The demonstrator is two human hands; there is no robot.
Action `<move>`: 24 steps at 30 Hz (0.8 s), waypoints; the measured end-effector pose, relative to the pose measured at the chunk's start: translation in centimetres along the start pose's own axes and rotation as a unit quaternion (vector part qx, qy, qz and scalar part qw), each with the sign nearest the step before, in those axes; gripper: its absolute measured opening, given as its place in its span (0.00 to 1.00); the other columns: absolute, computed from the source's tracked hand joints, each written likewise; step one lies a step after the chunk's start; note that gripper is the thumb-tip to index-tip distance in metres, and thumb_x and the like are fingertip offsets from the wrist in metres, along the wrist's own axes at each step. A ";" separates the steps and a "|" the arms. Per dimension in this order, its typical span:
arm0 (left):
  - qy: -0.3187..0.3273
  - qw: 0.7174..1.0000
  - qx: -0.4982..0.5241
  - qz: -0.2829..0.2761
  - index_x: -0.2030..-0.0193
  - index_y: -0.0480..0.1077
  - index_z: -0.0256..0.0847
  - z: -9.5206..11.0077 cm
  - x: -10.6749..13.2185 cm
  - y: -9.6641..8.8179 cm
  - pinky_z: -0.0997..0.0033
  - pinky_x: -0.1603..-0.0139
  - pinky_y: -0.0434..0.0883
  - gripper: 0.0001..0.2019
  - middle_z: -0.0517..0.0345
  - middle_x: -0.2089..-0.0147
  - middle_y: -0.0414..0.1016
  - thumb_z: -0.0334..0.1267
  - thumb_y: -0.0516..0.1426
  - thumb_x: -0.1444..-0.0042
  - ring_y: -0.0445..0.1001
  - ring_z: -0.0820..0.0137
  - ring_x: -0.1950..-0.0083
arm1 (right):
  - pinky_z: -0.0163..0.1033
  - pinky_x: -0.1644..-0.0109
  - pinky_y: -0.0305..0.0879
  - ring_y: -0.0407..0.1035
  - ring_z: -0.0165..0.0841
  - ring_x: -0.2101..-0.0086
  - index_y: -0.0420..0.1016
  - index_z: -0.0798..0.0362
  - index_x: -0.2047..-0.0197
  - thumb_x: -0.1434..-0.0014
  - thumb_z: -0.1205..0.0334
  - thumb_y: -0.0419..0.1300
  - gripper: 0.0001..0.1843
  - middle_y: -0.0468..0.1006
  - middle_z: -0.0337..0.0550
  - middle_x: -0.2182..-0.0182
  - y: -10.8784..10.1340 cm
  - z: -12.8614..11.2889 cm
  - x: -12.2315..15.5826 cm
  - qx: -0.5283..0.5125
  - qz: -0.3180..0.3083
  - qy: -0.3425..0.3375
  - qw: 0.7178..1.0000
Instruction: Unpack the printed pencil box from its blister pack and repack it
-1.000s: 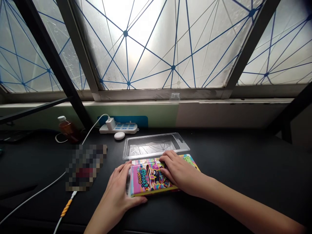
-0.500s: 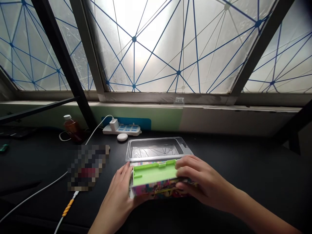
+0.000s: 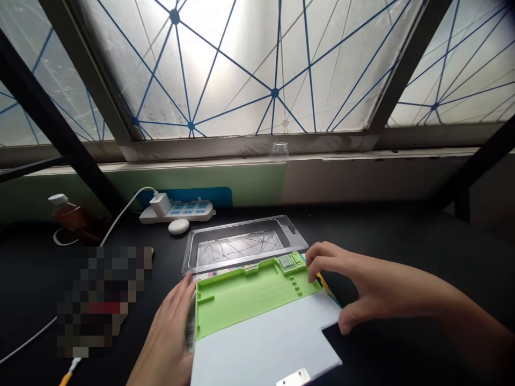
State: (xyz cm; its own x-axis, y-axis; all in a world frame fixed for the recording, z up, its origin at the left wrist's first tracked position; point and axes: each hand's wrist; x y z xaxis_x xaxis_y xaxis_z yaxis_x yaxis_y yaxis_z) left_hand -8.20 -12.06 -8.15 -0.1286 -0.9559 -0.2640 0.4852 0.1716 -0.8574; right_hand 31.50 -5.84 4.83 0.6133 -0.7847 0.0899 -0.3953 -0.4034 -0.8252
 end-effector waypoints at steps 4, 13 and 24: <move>0.016 1.000 -0.001 0.003 0.26 0.50 0.49 -0.1 0.0 0.1 0.45 0.33 0.66 0.45 0.45 0.24 0.56 0.49 0.63 0.48 0.59 0.46 0.27 | 0.42 0.51 0.77 0.75 0.46 0.48 0.72 0.37 0.39 0.56 0.51 0.77 0.40 0.70 0.42 0.38 -0.1 0.2 0.2 0.019 -0.007 0.012 1.000; -0.002 1.000 0.021 0.015 0.28 0.55 0.49 1.5 -0.3 -0.5 0.40 0.32 0.64 0.40 0.43 0.26 0.58 0.57 0.61 0.43 0.58 0.45 0.26 | 0.46 0.46 0.71 0.74 0.45 0.49 0.77 0.45 0.49 0.37 0.45 0.62 0.18 0.80 0.44 0.50 -0.4 0.8 -1.3 -0.035 0.024 0.046 0.998; -0.001 0.998 0.045 0.053 0.29 0.57 0.46 1.7 -0.2 -0.5 0.41 0.31 0.63 0.39 0.44 0.28 0.63 0.52 0.63 0.45 0.62 0.45 0.28 | 0.40 0.53 0.71 0.76 0.45 0.53 0.65 0.44 0.35 0.49 0.60 0.69 0.38 0.81 0.45 0.51 3.0 0.6 -1.6 0.016 0.060 0.060 0.996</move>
Point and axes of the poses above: each hand's wrist, its own x-axis away from the middle knuckle, its own y-axis out of the palm, z = x × y
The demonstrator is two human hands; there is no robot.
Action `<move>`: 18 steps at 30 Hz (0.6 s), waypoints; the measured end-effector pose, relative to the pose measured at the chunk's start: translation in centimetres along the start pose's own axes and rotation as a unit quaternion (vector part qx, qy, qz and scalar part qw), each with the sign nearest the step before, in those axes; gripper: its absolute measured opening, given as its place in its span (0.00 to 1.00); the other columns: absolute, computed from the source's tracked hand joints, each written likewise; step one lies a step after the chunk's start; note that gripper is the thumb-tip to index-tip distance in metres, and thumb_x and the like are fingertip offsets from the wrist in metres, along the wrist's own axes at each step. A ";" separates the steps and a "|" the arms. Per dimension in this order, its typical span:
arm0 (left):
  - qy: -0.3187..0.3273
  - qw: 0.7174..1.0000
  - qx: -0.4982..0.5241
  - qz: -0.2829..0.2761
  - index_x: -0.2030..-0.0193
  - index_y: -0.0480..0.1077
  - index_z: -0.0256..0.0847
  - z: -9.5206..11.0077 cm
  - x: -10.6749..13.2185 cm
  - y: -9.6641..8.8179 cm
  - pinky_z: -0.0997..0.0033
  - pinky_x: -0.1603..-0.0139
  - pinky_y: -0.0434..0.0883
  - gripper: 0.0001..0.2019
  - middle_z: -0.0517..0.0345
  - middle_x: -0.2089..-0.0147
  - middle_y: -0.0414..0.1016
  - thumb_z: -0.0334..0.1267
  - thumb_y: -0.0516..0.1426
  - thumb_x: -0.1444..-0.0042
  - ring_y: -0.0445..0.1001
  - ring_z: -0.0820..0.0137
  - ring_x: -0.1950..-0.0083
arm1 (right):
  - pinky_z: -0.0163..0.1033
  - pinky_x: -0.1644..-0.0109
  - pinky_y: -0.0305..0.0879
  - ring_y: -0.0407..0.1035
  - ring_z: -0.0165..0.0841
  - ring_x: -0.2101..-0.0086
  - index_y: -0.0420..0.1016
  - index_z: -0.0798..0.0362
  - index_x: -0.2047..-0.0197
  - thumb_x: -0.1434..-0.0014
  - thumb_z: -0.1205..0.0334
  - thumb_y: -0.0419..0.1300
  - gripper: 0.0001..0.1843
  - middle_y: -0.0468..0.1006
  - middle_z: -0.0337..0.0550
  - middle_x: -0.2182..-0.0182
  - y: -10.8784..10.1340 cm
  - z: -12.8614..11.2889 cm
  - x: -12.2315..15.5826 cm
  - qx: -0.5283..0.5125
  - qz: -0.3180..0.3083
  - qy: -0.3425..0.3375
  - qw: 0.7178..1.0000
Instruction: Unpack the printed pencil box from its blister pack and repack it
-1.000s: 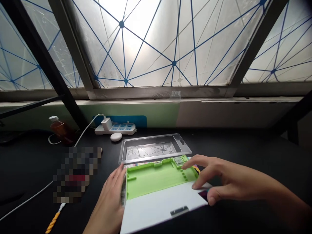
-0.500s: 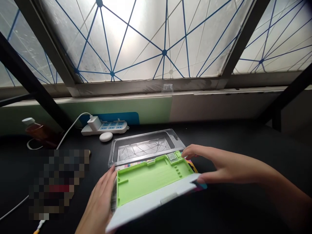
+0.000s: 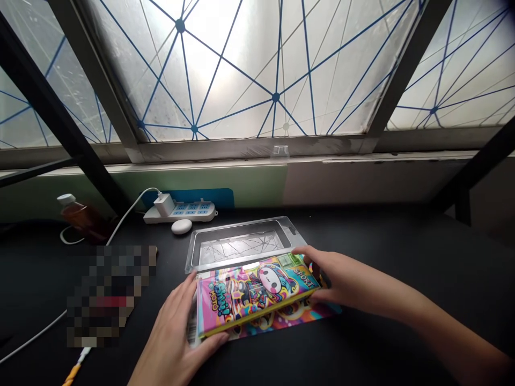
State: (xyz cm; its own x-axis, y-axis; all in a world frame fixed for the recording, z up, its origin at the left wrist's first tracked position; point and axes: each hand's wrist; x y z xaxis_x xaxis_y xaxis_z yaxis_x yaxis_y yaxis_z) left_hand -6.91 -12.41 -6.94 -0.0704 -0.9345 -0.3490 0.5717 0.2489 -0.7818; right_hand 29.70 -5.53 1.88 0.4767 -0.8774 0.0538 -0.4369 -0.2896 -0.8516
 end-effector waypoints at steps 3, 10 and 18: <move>-0.003 1.000 -0.002 0.004 0.29 0.58 0.50 0.2 0.3 -0.7 0.36 0.29 0.57 0.39 0.48 0.30 0.67 0.53 0.64 0.46 0.65 0.45 0.30 | 0.39 0.57 0.70 0.77 0.42 0.58 0.68 0.43 0.38 0.47 0.61 0.68 0.33 0.82 0.42 0.56 0.3 -0.8 0.1 0.017 0.000 -0.006 1.000; -0.031 0.999 0.008 0.036 0.27 0.56 0.53 1.6 -0.6 -3.3 0.36 0.26 0.50 0.38 0.50 0.27 0.63 0.56 0.61 0.41 0.59 0.47 0.27 | 0.49 0.45 0.71 0.75 0.46 0.48 0.72 0.46 0.40 0.38 0.54 0.63 0.23 0.79 0.48 0.44 -0.4 -0.9 -0.2 -0.015 0.087 -0.070 0.994; -0.027 0.999 0.018 -0.041 0.24 0.51 0.36 3.3 -8.7 -4.7 0.39 0.25 0.47 0.41 0.38 0.23 0.49 0.63 0.49 0.35 0.41 0.47 0.21 | 0.50 0.47 0.76 0.77 0.48 0.49 0.71 0.49 0.37 0.34 0.48 0.58 0.26 0.81 0.49 0.46 0.0 0.3 -3.7 -0.077 0.240 -0.054 0.966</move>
Point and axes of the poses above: each hand's wrist, its own x-axis away from the middle knuckle, its own y-axis out of the palm, z = x × y
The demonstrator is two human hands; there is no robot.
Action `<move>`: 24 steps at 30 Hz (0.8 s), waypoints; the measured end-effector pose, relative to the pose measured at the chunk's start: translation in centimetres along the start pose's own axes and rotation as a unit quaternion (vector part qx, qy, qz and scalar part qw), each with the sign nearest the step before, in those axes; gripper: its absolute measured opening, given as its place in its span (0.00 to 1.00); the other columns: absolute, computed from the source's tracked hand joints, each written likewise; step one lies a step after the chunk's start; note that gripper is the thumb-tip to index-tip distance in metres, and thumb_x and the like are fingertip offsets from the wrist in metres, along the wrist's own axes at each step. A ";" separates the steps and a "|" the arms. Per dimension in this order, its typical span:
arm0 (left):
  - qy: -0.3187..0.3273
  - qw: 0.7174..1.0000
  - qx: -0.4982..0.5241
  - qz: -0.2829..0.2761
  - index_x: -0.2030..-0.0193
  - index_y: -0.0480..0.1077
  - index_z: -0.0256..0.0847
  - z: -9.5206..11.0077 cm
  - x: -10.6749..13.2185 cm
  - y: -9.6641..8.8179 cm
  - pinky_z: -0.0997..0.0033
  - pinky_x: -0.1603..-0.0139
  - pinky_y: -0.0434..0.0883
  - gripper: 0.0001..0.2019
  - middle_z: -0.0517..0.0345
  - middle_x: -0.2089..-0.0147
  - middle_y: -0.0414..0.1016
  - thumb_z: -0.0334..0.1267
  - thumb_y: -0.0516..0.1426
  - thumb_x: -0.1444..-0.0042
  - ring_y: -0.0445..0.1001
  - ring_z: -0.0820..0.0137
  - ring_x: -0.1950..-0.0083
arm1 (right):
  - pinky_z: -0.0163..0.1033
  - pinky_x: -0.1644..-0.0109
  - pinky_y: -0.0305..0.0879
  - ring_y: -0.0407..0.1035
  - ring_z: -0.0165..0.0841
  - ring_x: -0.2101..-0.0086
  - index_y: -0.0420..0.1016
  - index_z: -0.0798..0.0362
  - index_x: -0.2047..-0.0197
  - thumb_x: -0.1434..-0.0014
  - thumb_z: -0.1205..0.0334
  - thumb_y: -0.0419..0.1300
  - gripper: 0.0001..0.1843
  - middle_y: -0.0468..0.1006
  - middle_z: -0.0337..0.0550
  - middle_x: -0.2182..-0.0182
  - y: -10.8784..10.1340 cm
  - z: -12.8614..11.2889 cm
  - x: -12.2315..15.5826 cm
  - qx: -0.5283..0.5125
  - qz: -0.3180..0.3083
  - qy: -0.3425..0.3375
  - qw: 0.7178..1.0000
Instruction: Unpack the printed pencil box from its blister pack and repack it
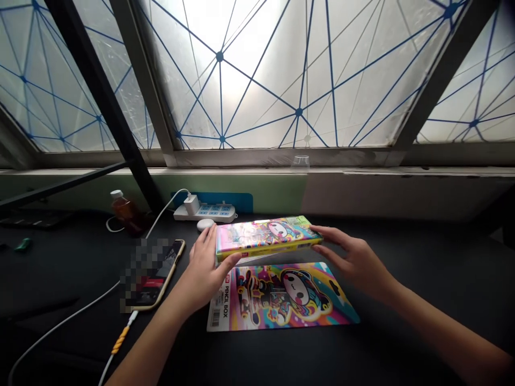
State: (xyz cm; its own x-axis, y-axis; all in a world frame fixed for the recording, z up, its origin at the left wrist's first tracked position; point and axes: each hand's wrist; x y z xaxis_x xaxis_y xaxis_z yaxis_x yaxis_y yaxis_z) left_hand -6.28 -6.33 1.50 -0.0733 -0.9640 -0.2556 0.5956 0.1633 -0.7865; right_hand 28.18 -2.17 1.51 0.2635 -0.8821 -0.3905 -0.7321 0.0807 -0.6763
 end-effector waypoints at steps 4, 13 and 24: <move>-0.012 1.000 -0.011 -0.020 0.25 0.51 0.33 -1.5 -1.6 1.2 0.36 0.26 0.45 0.40 0.34 0.22 0.44 0.62 0.47 0.34 0.39 0.45 0.21 | 0.52 0.41 0.72 0.73 0.48 0.43 0.70 0.49 0.37 0.34 0.49 0.59 0.26 0.78 0.49 0.43 1.2 0.8 -2.2 -0.028 0.021 -0.012 0.999; -0.050 0.998 0.032 -0.020 0.25 0.52 0.37 -3.4 -0.8 2.7 0.48 0.25 0.52 0.39 0.39 0.22 0.48 0.61 0.49 0.34 0.43 0.49 0.21 | 0.57 0.36 0.64 0.67 0.47 0.38 0.63 0.50 0.31 0.30 0.50 0.52 0.28 0.73 0.53 0.37 5.4 3.4 -2.4 0.094 -0.031 -0.060 0.993; -0.012 0.997 -0.045 0.064 0.30 0.60 0.37 -2.9 -1.0 2.9 0.44 0.26 0.54 0.27 0.40 0.25 0.56 0.45 0.48 0.32 0.51 0.52 0.23 | 0.66 0.33 0.47 0.63 0.51 0.37 0.74 0.53 0.45 0.29 0.52 0.53 0.18 0.71 0.59 0.37 5.8 0.6 -0.1 0.237 -0.016 -0.220 0.946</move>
Point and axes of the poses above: each hand's wrist, its own x-axis away from the middle knuckle, its own y-axis out of the palm, z = x × y
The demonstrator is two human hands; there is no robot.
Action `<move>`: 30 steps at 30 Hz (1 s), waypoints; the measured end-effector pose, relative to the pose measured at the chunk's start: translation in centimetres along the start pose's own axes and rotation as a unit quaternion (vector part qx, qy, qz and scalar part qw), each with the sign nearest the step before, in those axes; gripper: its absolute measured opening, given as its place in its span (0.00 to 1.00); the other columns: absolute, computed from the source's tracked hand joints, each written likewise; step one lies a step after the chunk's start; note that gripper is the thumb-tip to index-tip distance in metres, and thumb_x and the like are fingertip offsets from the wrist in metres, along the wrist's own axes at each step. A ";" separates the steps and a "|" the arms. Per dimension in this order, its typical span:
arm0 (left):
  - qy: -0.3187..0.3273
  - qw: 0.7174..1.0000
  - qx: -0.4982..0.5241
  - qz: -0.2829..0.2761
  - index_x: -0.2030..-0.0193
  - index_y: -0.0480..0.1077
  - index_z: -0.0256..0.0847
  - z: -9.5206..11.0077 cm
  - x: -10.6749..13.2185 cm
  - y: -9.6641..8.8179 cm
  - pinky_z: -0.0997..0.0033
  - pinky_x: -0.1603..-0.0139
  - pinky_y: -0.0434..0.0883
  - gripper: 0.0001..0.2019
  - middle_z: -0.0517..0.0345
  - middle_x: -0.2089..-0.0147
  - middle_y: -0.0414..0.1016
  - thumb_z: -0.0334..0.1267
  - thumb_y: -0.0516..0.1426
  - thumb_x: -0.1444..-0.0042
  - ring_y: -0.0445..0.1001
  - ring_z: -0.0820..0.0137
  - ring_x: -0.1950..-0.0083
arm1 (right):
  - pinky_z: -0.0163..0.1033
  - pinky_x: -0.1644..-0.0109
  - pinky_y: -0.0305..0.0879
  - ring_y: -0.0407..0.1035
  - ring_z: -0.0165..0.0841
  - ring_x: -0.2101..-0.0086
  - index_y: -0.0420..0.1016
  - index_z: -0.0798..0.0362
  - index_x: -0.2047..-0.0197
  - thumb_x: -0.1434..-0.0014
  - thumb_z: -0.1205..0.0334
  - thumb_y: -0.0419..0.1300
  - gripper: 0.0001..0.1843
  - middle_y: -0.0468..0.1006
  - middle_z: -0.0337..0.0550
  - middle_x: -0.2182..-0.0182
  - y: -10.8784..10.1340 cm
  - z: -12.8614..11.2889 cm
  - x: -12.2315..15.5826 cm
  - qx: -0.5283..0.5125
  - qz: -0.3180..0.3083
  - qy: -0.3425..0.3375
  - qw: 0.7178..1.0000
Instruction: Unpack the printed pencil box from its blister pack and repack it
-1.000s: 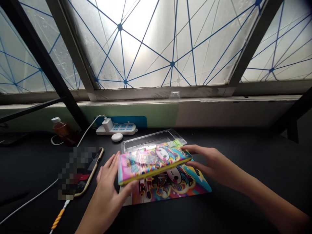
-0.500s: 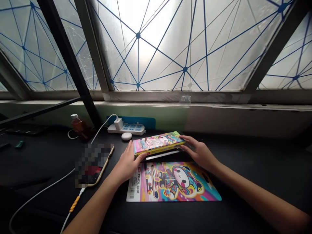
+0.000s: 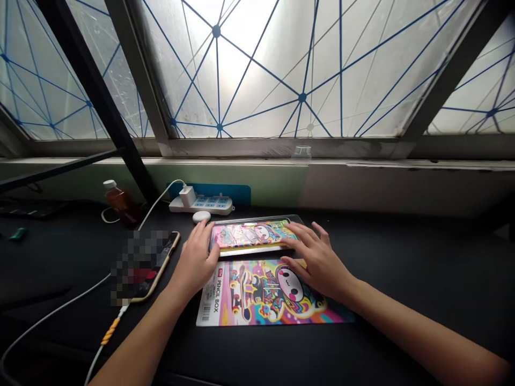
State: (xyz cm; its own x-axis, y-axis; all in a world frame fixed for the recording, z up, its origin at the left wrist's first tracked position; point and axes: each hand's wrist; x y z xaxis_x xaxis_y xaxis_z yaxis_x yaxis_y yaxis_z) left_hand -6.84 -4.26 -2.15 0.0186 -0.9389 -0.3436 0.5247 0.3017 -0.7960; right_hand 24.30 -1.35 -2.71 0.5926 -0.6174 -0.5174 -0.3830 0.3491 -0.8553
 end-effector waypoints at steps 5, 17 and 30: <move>0.138 0.989 0.022 0.044 0.36 0.66 0.40 3.9 -0.7 0.5 0.50 0.27 0.59 0.20 0.44 0.27 0.61 0.36 0.48 0.33 0.56 0.58 0.25 | 0.49 0.50 0.66 0.72 0.42 0.56 0.74 0.53 0.53 0.31 0.54 0.55 0.13 0.79 0.51 0.56 -0.7 -3.6 0.4 -0.108 -0.060 -0.040 0.992; 0.113 0.974 -0.107 -0.164 0.28 0.60 0.39 4.7 -6.0 4.4 0.38 0.27 0.48 0.29 0.42 0.23 0.53 0.51 0.45 0.29 0.47 0.49 0.22 | 0.49 0.55 0.63 0.67 0.44 0.60 0.68 0.51 0.62 0.34 0.47 0.59 0.15 0.74 0.48 0.61 0.1 -3.8 0.2 -0.059 -0.129 0.117 0.983; 0.120 0.972 -0.042 -0.195 0.54 0.75 0.49 3.9 -5.4 1.5 0.27 0.29 0.45 0.18 0.55 0.29 0.66 0.53 0.46 0.30 0.58 0.53 0.26 | 0.36 0.71 0.55 0.64 0.32 0.73 0.68 0.50 0.74 0.43 0.33 0.61 0.27 0.73 0.37 0.76 -5.4 8.4 -0.2 -0.248 -0.284 0.266 0.887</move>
State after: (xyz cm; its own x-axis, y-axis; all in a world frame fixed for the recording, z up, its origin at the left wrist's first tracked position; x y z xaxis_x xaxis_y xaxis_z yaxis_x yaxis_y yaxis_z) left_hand -2.80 0.58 0.47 -0.3727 -0.9219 -0.1057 0.3804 -0.0479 -0.9236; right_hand 32.19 2.87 1.76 0.4213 -0.8861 0.1933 -0.4721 -0.3962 -0.7874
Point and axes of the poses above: each hand's wrist, its own x-axis away from the middle knuckle, its own y-axis out of the palm, z = x × y
